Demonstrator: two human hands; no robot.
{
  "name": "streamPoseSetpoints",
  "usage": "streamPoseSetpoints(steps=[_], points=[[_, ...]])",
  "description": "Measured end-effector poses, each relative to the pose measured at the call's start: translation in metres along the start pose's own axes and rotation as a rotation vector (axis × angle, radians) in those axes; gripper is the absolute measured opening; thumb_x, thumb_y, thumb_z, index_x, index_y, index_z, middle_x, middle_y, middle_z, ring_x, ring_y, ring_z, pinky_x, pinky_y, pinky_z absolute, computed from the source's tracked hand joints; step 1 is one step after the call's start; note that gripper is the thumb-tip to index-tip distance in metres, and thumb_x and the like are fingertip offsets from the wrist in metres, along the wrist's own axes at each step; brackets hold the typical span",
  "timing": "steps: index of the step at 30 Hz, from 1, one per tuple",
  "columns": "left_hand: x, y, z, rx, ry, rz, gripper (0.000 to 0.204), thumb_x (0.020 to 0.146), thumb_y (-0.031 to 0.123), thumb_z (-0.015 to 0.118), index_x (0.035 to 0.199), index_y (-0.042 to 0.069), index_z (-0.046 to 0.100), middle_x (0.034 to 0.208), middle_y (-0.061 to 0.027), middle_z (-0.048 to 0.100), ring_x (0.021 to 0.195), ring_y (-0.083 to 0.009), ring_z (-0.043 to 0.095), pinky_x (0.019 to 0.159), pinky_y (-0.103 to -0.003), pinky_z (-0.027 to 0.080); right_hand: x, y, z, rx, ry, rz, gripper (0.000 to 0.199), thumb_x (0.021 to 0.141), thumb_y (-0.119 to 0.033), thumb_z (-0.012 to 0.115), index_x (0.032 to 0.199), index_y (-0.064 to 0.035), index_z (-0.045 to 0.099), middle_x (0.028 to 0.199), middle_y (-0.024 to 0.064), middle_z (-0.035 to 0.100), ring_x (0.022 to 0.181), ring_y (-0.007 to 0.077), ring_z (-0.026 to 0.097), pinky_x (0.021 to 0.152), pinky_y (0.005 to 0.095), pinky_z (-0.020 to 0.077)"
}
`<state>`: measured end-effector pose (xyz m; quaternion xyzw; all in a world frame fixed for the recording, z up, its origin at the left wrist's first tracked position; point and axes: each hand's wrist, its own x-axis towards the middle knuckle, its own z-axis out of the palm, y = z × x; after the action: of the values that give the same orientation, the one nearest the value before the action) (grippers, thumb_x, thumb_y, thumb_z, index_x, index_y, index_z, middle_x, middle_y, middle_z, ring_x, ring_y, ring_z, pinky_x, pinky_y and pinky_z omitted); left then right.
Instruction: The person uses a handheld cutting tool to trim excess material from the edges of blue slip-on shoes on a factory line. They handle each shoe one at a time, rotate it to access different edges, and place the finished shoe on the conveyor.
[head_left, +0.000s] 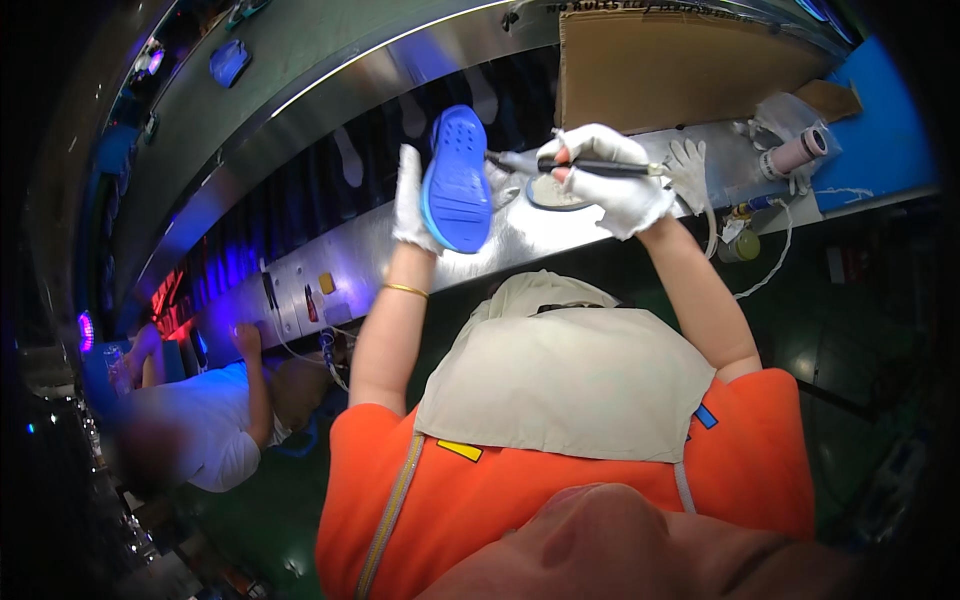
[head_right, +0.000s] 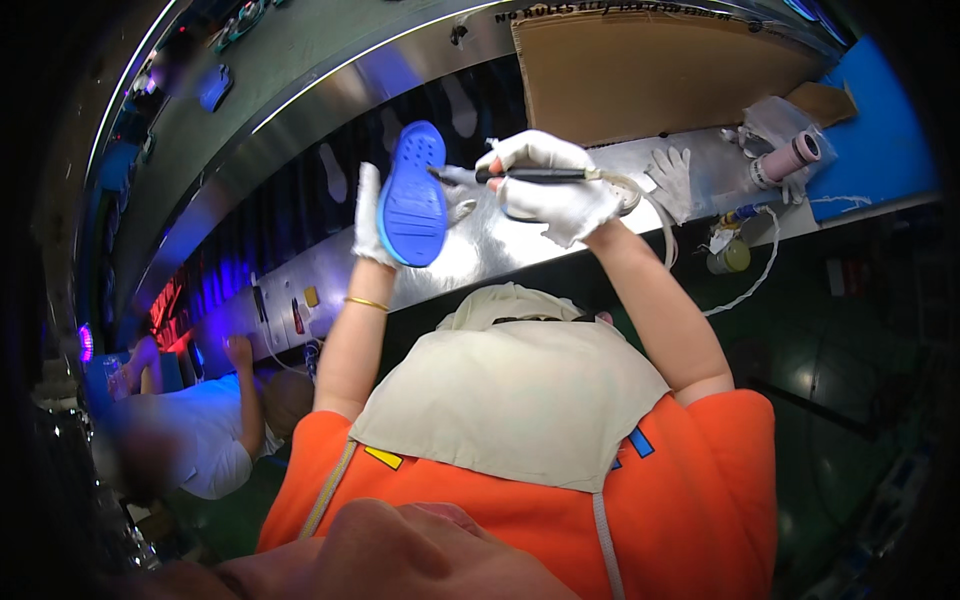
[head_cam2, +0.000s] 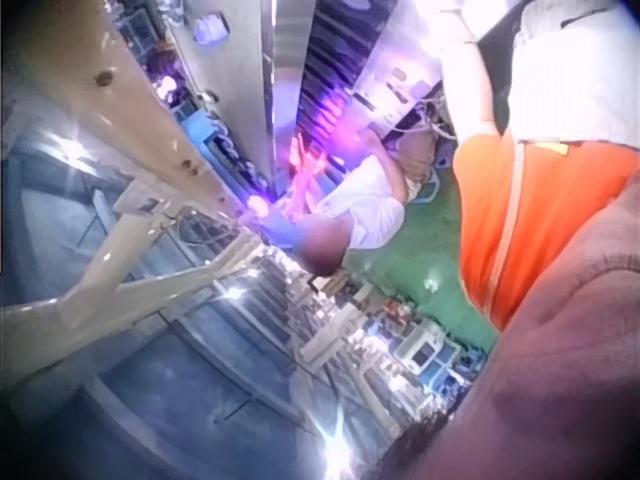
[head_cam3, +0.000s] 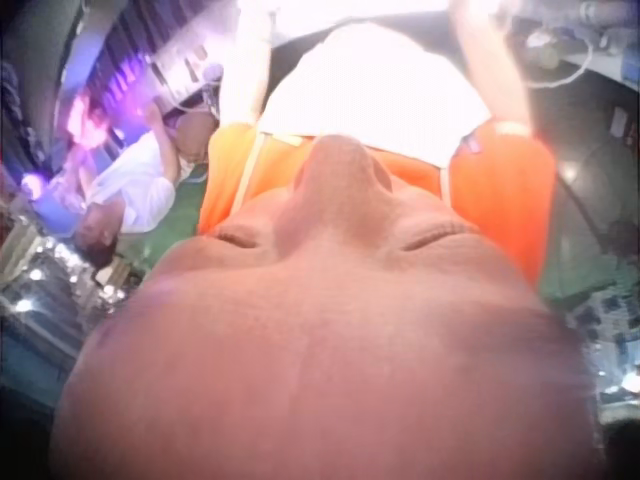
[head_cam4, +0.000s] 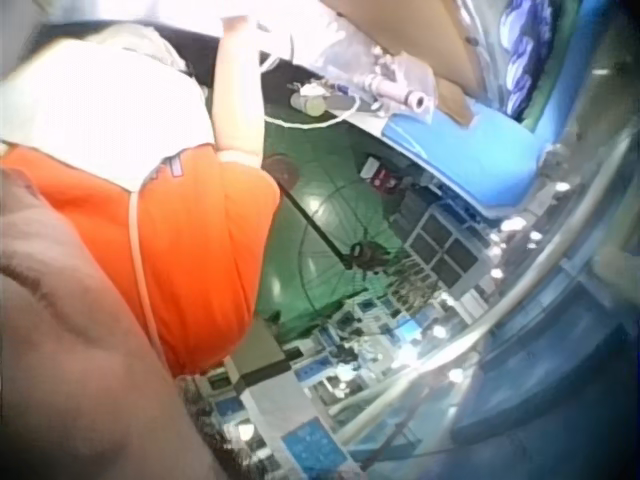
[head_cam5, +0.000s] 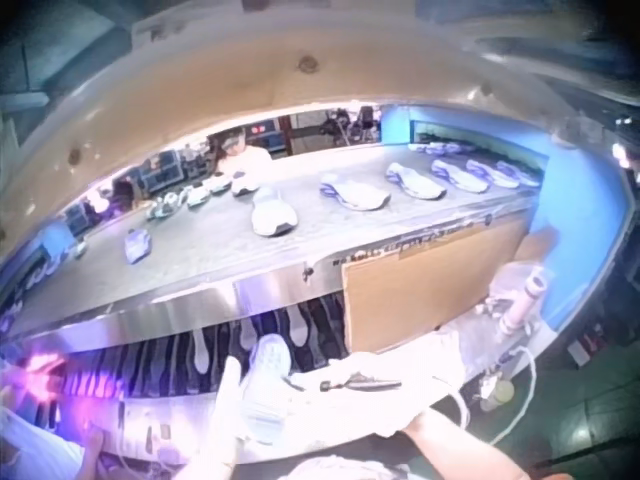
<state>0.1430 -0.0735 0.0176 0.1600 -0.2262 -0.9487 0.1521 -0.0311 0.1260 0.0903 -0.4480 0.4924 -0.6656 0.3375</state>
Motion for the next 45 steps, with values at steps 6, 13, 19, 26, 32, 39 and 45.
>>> streamPoseSetpoints(steps=[6, 13, 19, 26, 32, 39, 45], points=[[-0.009, -0.052, 0.053, -0.188, -0.135, 0.095, 0.052, 0.089, 0.029, 0.058, 0.129, -0.002, 0.047, 0.12, -0.0191, 0.059, 0.11, -0.0326, 0.058, 0.102, -0.044, 0.044, 0.006, 0.006, 0.002, -0.045, 0.171, -0.065, 0.017, 0.082, 0.0, 0.064, 0.098, -0.0012, 0.058, 0.093, 0.0074, 0.065, 0.086, 0.0092, 0.061, 0.079, 0.0248, 0.05], [0.005, -0.075, 0.067, -0.036, 0.038, 0.121, 0.071, 0.09, 0.068, 0.038, 0.132, 0.011, 0.046, 0.124, -0.01, 0.057, 0.109, -0.0257, 0.059, 0.094, -0.04, 0.05, 0.0, -0.005, 0.024, -0.154, 0.052, -0.193, 0.014, 0.08, 0.002, 0.064, 0.093, -0.0027, 0.059, 0.09, 0.0037, 0.06, 0.081, 0.0081, 0.059, 0.076, 0.0252, 0.0485], [0.008, -0.065, 0.076, 0.034, -0.016, 0.213, 0.077, 0.09, 0.069, 0.032, 0.133, 0.006, 0.045, 0.125, -0.0132, 0.056, 0.11, -0.0268, 0.057, 0.097, -0.041, 0.047, -0.001, -0.005, 0.019, -0.385, 0.147, -0.25, 0.017, 0.077, 0.004, 0.066, 0.092, -0.0009, 0.061, 0.089, 0.0059, 0.062, 0.081, 0.0121, 0.06, 0.076, 0.0277, 0.0504], [0.017, -0.054, 0.069, -0.029, -0.089, 0.216, 0.092, 0.086, 0.076, 0.023, 0.129, -0.001, 0.046, 0.121, -0.0194, 0.057, 0.112, -0.0341, 0.055, 0.1, -0.046, 0.044, -0.008, -0.011, 0.025, -0.265, 0.002, -0.133, 0.017, 0.074, 0.003, 0.07, 0.089, -0.0019, 0.063, 0.089, 0.0086, 0.063, 0.079, 0.0153, 0.063, 0.074, 0.0267, 0.051], [0.024, -0.042, 0.067, -0.037, -0.088, 0.279, 0.09, 0.085, 0.076, 0.031, 0.123, -0.002, 0.051, 0.116, -0.0179, 0.061, 0.107, -0.0347, 0.058, 0.097, -0.047, 0.046, -0.012, -0.003, 0.03, -0.306, -0.007, -0.126, 0.015, 0.075, 0.0, 0.068, 0.089, -0.0034, 0.065, 0.089, 0.0044, 0.065, 0.081, 0.0115, 0.063, 0.076, 0.0263, 0.0514], [-0.003, -0.042, 0.089, -0.193, -0.159, 0.256, 0.092, 0.082, 0.077, 0.038, 0.137, 0.004, 0.041, 0.129, -0.0184, 0.052, 0.116, -0.0328, 0.052, 0.104, -0.046, 0.041, 0.002, -0.014, 0.006, -0.235, 0.075, -0.097, 0.011, 0.086, -0.004, 0.063, 0.096, -0.0005, 0.063, 0.093, 0.0046, 0.064, 0.082, 0.01, 0.061, 0.076, 0.0257, 0.0501], [0.005, -0.041, 0.089, -0.167, -0.275, 0.253, 0.09, 0.084, 0.076, 0.034, 0.141, 0.005, 0.037, 0.134, -0.0182, 0.048, 0.123, -0.0379, 0.047, 0.105, -0.051, 0.038, -0.013, -0.009, 0.033, -0.126, 0.001, -0.159, 0.011, 0.085, -0.002, 0.062, 0.094, -0.0005, 0.057, 0.096, 0.0068, 0.061, 0.083, 0.0084, 0.058, 0.076, 0.0248, 0.0493]])
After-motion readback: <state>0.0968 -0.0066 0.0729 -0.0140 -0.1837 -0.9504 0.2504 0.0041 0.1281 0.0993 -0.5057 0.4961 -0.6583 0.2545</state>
